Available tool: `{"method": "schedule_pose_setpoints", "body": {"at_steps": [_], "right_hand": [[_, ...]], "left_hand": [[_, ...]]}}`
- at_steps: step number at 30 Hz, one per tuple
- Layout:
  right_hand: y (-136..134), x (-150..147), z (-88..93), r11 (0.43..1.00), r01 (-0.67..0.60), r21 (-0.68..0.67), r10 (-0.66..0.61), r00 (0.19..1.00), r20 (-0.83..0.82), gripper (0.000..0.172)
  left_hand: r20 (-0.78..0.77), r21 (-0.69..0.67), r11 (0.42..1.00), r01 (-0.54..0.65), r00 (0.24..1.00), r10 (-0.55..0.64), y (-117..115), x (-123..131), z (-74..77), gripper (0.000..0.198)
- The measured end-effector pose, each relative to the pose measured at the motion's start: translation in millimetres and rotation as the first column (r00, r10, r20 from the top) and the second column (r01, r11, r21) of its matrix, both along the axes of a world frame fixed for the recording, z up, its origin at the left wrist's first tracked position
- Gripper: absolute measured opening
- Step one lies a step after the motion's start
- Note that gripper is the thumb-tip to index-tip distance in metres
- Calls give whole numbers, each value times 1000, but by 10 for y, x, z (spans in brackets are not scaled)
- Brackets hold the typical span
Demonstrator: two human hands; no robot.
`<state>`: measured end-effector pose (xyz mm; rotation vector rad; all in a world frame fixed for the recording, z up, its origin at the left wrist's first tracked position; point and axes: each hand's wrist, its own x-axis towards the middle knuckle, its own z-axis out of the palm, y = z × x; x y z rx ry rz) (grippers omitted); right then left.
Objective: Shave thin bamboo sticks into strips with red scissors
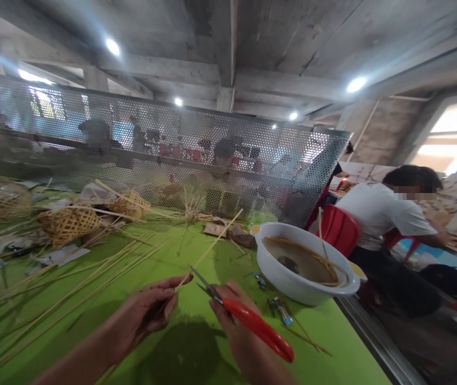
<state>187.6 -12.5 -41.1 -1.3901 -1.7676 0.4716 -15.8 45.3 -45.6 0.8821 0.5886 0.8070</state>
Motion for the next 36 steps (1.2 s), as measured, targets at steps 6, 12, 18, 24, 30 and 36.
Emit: {"method": "schedule_pose_setpoints", "body": {"at_steps": [6, 12, 18, 24, 30, 36], "right_hand": [[-8, -12, -43, 992, -115, -60, 120, 989, 91, 19], [8, 18, -30, 998, -59, -24, 61, 994, 94, 22], [12, 10, -77, 999, -46, 3, 46, 989, 137, 21], [4, 0, -91, 997, -76, -9, 77, 977, 199, 19], [18, 77, -47, 999, 41, 26, -43, 993, 114, 20], [-32, 53, 13, 999, -48, -21, 50, 992, 118, 19]], "left_hand": [[44, 19, 1000, -4, 999, 4, 14, 4, -14, 31], [36, -6, 1000, 11, 999, -11, 15, 15, 2, 31], [62, -9, 1000, 28, 998, -27, 4, 13, 10, 32], [75, 36, 999, 3, 997, -6, 60, 12, -73, 31], [58, 63, 997, 44, 997, -48, 80, 32, -100, 36], [24, 71, 997, 39, 999, -41, 58, 18, -48, 39]]}}
